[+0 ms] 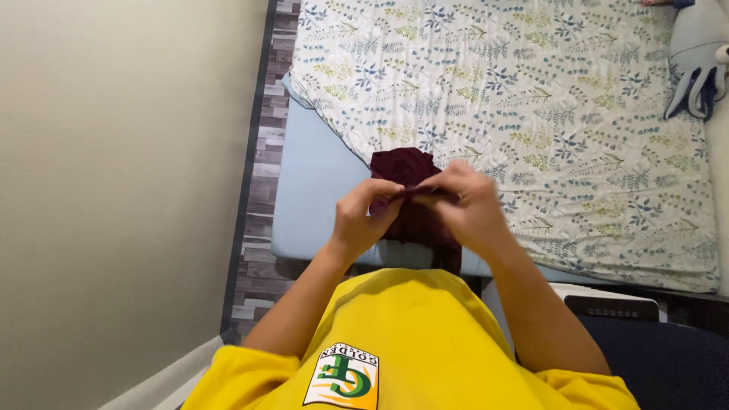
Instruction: Folding a maroon garment on a bed in a bedroom setting.
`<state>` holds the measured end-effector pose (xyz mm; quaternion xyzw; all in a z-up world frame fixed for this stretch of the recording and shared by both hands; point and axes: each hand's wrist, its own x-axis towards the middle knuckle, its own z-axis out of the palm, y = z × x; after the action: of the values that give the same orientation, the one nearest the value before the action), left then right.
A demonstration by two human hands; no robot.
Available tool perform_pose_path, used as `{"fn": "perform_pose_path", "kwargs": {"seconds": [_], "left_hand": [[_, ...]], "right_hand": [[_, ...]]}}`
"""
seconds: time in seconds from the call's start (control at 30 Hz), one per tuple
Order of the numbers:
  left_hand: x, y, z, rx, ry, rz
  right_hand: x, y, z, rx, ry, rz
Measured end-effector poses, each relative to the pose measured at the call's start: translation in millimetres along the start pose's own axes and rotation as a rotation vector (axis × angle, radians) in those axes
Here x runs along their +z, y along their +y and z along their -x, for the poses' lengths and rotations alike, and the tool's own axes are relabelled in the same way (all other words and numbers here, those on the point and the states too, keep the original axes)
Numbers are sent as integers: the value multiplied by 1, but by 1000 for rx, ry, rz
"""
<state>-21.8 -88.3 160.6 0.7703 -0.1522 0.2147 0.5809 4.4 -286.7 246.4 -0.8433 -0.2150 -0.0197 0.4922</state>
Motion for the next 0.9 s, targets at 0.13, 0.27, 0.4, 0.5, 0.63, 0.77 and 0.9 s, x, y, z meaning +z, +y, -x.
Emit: {"fn": "perform_pose_path", "kwargs": {"seconds": [0.13,0.27,0.4,0.5,0.63,0.77,0.9], "left_hand": [[32,-20,13,191,44,-52],[58,-21,22,139,186,-234],[67,-22,22,77,219,-222],[65,-14,14,201,122,-164],[70,-24,17,165,86,-141],[66,-25,9,158,-124,-95],[64,-18,10,214,-275,-70]], "right_hand": [[-16,-3,2,-41,57,-114],[-24,-10,9,-75,23,-72],[-31,-10,13,-131,51,-61],[-37,-9,17,15,34,-109],[-35,2,26,15,28,-130],[-34,7,31,124,-17,-148],[-40,2,31,76,25,-46]]}}
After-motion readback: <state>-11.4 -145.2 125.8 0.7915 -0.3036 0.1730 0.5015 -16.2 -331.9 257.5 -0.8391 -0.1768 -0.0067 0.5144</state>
